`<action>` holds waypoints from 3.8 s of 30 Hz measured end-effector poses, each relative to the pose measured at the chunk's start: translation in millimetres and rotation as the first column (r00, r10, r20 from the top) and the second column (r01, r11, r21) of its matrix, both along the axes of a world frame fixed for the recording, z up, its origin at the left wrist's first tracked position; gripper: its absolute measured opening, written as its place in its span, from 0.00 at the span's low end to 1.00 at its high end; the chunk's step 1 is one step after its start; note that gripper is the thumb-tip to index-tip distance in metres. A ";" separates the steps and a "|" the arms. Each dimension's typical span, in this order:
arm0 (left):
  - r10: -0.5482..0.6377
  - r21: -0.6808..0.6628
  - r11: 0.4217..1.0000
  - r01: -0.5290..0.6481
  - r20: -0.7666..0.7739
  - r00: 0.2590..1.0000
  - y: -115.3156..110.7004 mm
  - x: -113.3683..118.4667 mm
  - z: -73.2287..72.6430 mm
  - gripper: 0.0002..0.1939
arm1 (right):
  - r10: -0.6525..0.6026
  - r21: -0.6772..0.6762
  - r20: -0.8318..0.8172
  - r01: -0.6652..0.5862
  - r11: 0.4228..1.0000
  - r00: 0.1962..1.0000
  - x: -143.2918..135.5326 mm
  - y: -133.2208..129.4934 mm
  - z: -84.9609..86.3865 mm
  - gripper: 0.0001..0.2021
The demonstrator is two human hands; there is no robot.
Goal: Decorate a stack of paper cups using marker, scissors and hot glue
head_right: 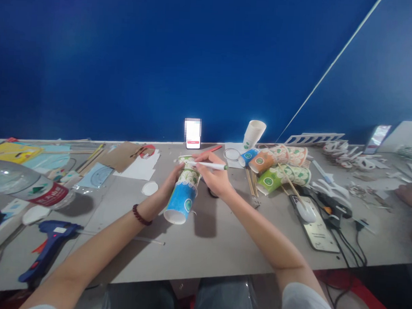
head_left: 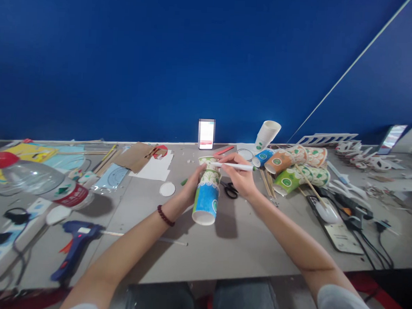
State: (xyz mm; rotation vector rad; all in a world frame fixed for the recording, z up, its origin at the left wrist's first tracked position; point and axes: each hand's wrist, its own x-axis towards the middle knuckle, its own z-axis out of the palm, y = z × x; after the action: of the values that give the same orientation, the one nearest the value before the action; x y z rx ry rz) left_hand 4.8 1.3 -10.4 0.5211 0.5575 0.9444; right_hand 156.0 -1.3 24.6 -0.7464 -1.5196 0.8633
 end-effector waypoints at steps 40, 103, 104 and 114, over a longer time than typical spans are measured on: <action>0.036 0.001 0.999 -0.036 -0.043 0.998 0.4 -2.3 -0.4 0.19 | -0.133 0.072 0.158 0.123 0.990 0.978 0.8 -0.6 0.0 0.03; 0.032 0.010 0.999 -0.031 -0.060 0.998 -0.7 -0.6 2.0 0.20 | -0.120 0.064 0.042 0.117 0.991 0.992 1.1 0.2 -5.3 0.04; 0.029 0.011 1.000 -0.029 -0.060 0.998 -0.6 -0.5 1.7 0.20 | -0.125 0.063 0.046 0.122 0.991 0.991 1.1 0.3 -5.4 0.04; 0.043 0.005 0.999 -0.043 -0.079 0.996 -2.6 0.8 1.8 0.20 | -0.122 0.060 0.093 0.117 0.991 0.988 -0.1 -0.7 -5.0 0.04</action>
State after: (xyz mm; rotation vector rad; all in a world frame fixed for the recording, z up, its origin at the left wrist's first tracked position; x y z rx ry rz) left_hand 5.6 -1.3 -8.6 0.5531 0.6411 0.9688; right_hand 155.9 -2.0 19.5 -0.8408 -1.5599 0.7026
